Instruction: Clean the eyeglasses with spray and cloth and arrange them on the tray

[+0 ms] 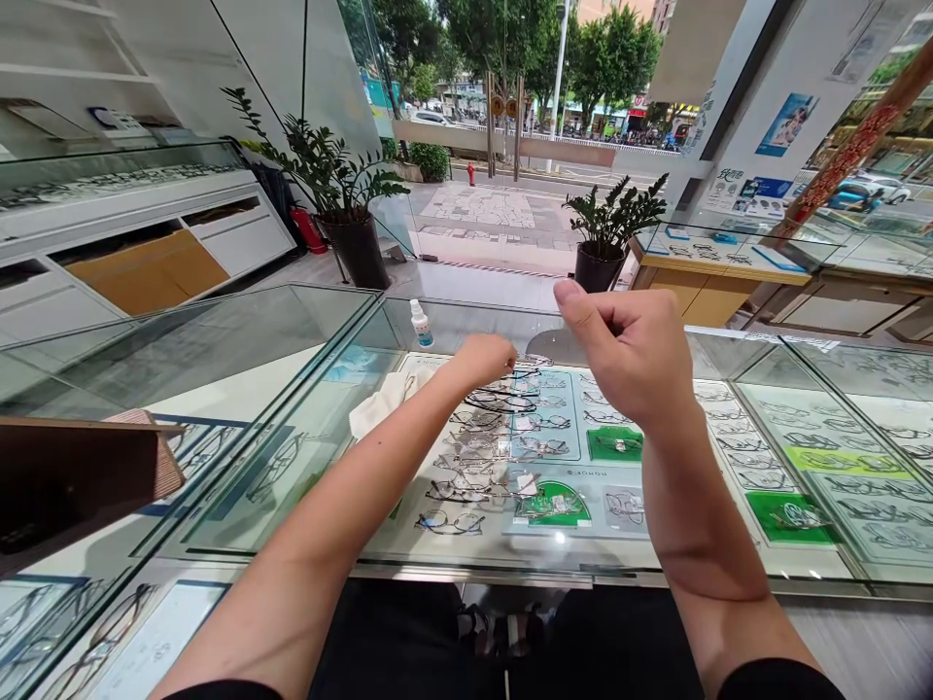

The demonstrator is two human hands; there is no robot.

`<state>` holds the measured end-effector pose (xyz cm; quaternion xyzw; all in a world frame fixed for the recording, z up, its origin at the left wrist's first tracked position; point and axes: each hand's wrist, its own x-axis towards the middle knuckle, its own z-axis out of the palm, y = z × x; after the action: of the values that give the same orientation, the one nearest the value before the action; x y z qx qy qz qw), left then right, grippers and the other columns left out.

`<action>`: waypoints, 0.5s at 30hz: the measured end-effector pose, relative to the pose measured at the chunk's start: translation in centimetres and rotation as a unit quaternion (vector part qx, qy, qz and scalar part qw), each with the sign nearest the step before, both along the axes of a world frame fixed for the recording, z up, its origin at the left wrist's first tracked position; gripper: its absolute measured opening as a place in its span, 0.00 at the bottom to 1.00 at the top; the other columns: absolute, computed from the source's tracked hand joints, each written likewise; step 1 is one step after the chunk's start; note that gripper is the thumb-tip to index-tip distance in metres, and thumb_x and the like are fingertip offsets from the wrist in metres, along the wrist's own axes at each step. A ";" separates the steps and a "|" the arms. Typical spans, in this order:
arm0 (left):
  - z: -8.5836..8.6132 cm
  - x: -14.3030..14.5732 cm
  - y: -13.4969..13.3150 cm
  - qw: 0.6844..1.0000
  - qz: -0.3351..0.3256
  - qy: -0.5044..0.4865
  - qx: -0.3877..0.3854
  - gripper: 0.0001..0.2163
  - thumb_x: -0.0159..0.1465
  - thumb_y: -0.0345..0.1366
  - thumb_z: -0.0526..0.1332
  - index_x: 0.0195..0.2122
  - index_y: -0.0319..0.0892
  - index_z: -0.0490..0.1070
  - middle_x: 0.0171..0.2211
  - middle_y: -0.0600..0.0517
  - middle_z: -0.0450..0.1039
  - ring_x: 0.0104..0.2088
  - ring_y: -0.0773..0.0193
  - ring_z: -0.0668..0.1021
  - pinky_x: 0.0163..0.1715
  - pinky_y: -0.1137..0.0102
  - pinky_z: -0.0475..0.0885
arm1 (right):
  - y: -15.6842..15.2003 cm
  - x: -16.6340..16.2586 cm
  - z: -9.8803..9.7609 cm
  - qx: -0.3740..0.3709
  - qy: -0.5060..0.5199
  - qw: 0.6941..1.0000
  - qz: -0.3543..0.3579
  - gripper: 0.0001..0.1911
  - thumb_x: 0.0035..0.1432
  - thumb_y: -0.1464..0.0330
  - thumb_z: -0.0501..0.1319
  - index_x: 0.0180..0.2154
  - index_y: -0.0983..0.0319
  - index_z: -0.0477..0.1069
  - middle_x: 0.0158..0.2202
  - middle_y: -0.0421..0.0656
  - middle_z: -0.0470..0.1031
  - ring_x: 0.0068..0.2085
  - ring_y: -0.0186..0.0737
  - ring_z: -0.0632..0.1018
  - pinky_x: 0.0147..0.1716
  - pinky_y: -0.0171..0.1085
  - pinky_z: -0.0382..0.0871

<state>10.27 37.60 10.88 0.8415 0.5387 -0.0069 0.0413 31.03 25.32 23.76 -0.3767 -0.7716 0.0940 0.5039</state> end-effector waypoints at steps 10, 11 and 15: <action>-0.6 0.2 0.1 1.000 -0.010 -0.008 -0.009 0.11 0.67 0.37 0.61 0.41 0.42 0.84 0.40 0.41 0.84 0.41 0.49 0.81 0.43 0.62 0.71 | 0.1 0.0 0.1 -0.007 -0.005 1.000 0.017 0.40 0.74 0.42 0.55 0.18 0.58 0.50 0.19 0.35 0.46 0.23 0.30 0.51 0.25 0.40 0.41; -0.6 0.3 0.1 1.000 -0.014 -0.014 -0.005 0.12 0.68 0.37 0.61 0.42 0.42 0.84 0.43 0.41 0.84 0.43 0.49 0.81 0.45 0.62 0.71 | 0.1 0.0 0.1 -0.006 -0.006 1.000 0.017 0.40 0.74 0.42 0.55 0.18 0.59 0.51 0.19 0.35 0.46 0.23 0.30 0.51 0.25 0.40 0.41; -0.6 0.8 -0.4 0.998 -0.031 -0.053 0.029 0.15 0.71 0.39 0.59 0.51 0.43 0.82 0.57 0.40 0.81 0.58 0.47 0.77 0.56 0.61 0.70 | 0.2 0.0 0.0 -0.009 -0.012 1.000 0.016 0.39 0.75 0.42 0.55 0.18 0.59 0.53 0.19 0.36 0.47 0.23 0.31 0.53 0.26 0.40 0.42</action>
<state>11.10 37.20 10.24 0.8579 0.5092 0.0520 0.0452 31.04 25.50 23.81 -0.3696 -0.7828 0.1041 0.4897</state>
